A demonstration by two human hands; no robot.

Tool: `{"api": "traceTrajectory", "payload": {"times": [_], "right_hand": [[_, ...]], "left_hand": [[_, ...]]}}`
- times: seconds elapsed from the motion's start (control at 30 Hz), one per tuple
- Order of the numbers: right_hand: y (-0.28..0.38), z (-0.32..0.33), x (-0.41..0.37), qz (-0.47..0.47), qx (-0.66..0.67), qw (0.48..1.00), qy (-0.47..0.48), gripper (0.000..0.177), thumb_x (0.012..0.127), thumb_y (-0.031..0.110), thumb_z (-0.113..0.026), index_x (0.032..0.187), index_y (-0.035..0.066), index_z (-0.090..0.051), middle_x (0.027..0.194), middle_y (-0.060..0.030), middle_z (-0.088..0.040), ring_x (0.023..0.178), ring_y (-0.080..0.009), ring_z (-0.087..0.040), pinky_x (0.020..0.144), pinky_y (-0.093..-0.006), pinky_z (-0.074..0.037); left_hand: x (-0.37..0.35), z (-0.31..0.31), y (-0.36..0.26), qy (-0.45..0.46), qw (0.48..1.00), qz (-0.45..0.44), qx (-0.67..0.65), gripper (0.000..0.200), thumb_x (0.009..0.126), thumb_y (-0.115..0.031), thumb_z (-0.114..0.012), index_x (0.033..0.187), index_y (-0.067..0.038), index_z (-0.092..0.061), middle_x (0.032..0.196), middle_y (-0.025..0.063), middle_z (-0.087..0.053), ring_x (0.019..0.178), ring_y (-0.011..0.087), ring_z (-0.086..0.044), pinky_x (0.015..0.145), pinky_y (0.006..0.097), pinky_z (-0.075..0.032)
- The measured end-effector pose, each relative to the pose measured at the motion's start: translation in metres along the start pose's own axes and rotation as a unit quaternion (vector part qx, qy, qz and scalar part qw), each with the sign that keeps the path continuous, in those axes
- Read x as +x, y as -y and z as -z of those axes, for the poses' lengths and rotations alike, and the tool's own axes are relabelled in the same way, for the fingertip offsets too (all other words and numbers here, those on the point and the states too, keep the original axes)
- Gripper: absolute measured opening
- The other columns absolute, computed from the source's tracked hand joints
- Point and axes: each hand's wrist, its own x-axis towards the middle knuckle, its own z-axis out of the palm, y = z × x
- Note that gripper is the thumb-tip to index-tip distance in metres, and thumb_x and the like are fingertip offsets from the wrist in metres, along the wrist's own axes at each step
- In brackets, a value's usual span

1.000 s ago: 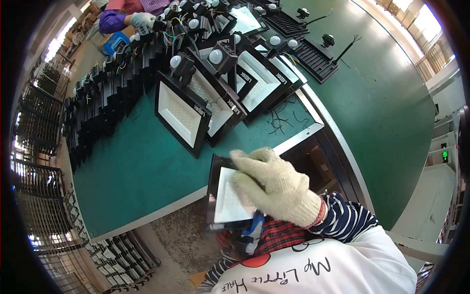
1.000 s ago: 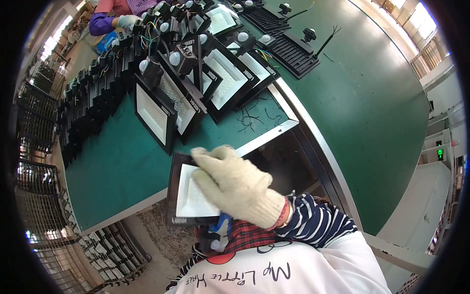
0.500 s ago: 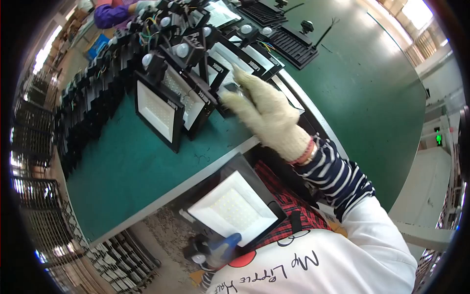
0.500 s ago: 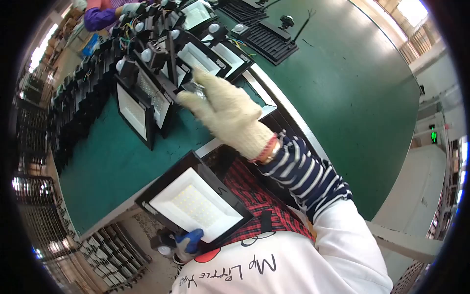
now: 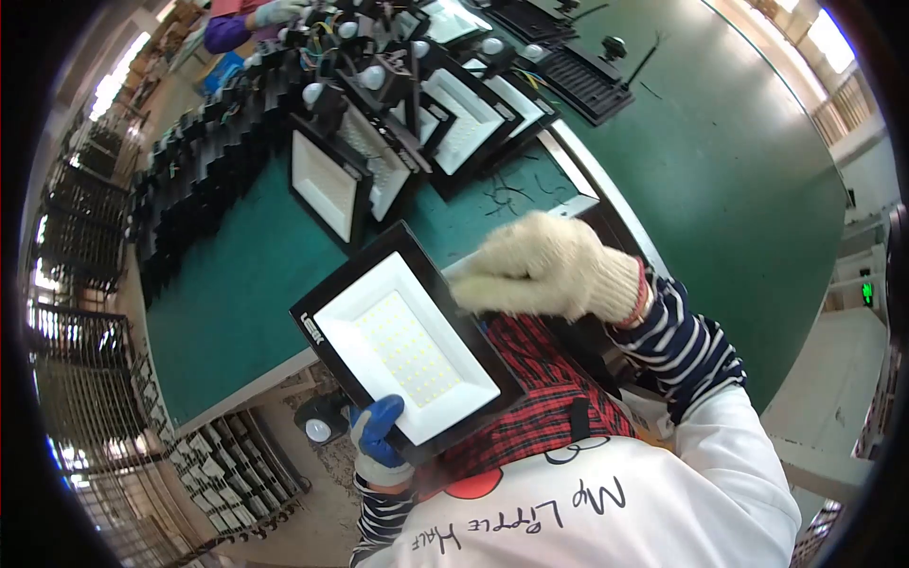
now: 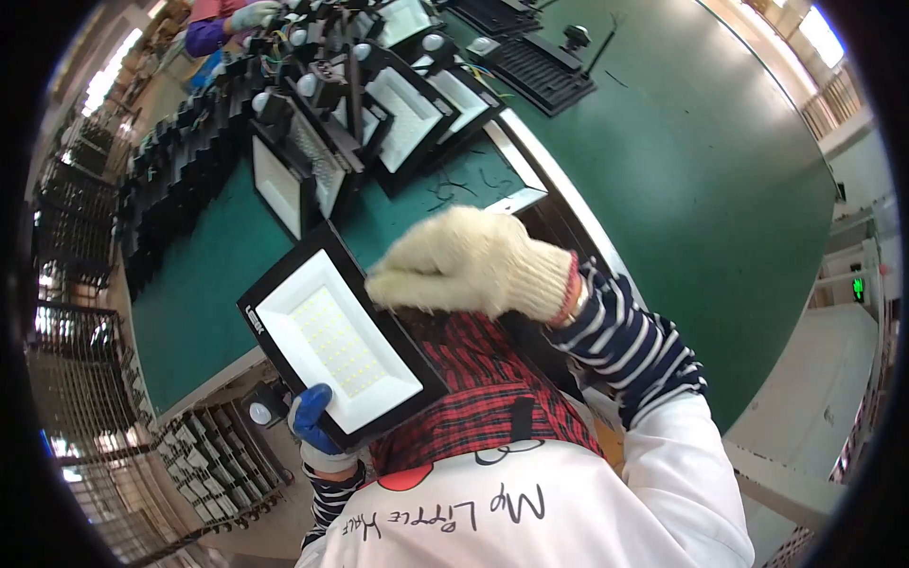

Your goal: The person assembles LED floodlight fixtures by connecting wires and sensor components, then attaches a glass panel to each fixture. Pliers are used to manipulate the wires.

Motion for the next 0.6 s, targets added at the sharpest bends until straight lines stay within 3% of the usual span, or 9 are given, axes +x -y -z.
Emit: {"api": "traceTrajectory", "payload": {"times": [0.07,0.13,0.23,0.3,0.4,0.43,0.5,0.53,0.6], "right_hand": [[0.007,-0.003,-0.010,0.057,-0.044,0.996,0.049,0.030,0.094,0.038,-0.065,0.101,0.011,-0.075,0.083,-0.0117,-0.071,0.075,-0.0279,-0.069,0.066,-0.0361,-0.055],[-0.001,-0.017,-0.016,0.200,-0.179,0.963,0.025,0.030,0.092,0.038,-0.066,0.104,0.011,-0.073,0.077,-0.0108,-0.066,0.069,-0.0296,-0.066,0.059,-0.0392,-0.051],[0.010,-0.023,-0.015,0.176,-0.246,0.953,0.036,0.033,0.084,0.044,-0.070,0.084,0.012,-0.070,0.061,-0.0081,-0.059,0.054,-0.0286,-0.060,0.048,-0.0406,-0.046],[0.016,-0.024,-0.016,0.156,-0.257,0.952,0.061,0.036,0.079,0.045,-0.074,0.067,0.012,-0.067,0.055,-0.0070,-0.054,0.051,-0.0279,-0.059,0.046,-0.0396,-0.045],[0.013,-0.024,-0.021,0.147,-0.237,0.957,0.077,0.038,0.073,0.045,-0.079,0.061,0.012,-0.066,0.055,-0.0087,-0.055,0.050,-0.0268,-0.059,0.046,-0.0378,-0.045],[0.013,-0.030,-0.021,0.161,-0.216,0.960,0.077,0.036,0.072,0.042,-0.081,0.061,0.011,-0.066,0.054,-0.0077,-0.054,0.048,-0.0261,-0.057,0.045,-0.0361,-0.044],[0.005,-0.043,-0.021,0.168,-0.056,0.984,0.028,0.035,0.068,0.039,-0.085,0.070,0.008,-0.069,0.054,-0.0038,-0.056,0.046,-0.0193,-0.057,0.044,-0.0307,-0.045],[0.005,-0.042,-0.020,0.080,0.087,0.992,-0.031,0.037,0.068,0.038,-0.086,0.077,0.006,-0.069,0.061,-0.0047,-0.060,0.048,-0.0178,-0.058,0.044,-0.0301,-0.046],[0.008,-0.038,-0.018,-0.053,0.287,0.948,-0.126,0.040,0.069,0.033,-0.085,0.088,0.003,-0.067,0.076,-0.0065,-0.066,0.054,-0.0155,-0.059,0.048,-0.0286,-0.047]], "left_hand": [[-0.002,-0.030,-0.031,0.007,0.986,0.047,-0.159,0.071,0.078,-0.014,-0.057,0.143,0.009,-0.040,0.136,0.0239,-0.056,0.123,0.0398,-0.058,0.107,0.0523,-0.047],[-0.003,-0.008,-0.020,-0.002,0.990,-0.138,0.039,0.049,0.089,-0.016,-0.056,0.133,0.005,-0.051,0.130,0.0220,-0.061,0.120,0.0362,-0.061,0.106,0.0481,-0.048],[-0.007,0.008,-0.017,0.018,0.928,-0.313,0.201,0.039,0.099,-0.019,-0.051,0.133,0.000,-0.053,0.132,0.0206,-0.061,0.123,0.0327,-0.059,0.107,0.0447,-0.046],[-0.006,0.012,-0.021,0.109,0.899,-0.349,0.242,0.039,0.103,-0.020,-0.047,0.138,-0.003,-0.050,0.137,0.0200,-0.058,0.128,0.0311,-0.056,0.110,0.0433,-0.044],[0.008,0.007,-0.011,0.157,0.900,-0.370,0.169,0.036,0.107,-0.016,-0.045,0.140,-0.003,-0.051,0.142,0.0185,-0.055,0.131,0.0273,-0.055,0.111,0.0404,-0.044],[0.010,0.008,-0.009,0.142,0.936,-0.282,0.154,0.034,0.106,-0.012,-0.043,0.135,0.001,-0.055,0.140,0.0177,-0.057,0.128,0.0251,-0.057,0.110,0.0377,-0.045],[0.004,0.006,-0.022,0.091,0.864,-0.375,0.325,0.038,0.107,-0.016,-0.041,0.140,0.001,-0.050,0.141,0.0173,-0.056,0.130,0.0261,-0.056,0.111,0.0376,-0.044],[0.000,0.006,-0.031,0.063,0.813,-0.413,0.406,0.040,0.108,-0.018,-0.040,0.143,0.001,-0.048,0.142,0.0171,-0.055,0.131,0.0266,-0.055,0.112,0.0375,-0.043],[-0.012,0.014,-0.015,0.081,0.911,-0.323,0.244,0.045,0.108,-0.022,-0.042,0.147,0.000,-0.042,0.147,0.0174,-0.050,0.135,0.0268,-0.050,0.114,0.0386,-0.040]]}}
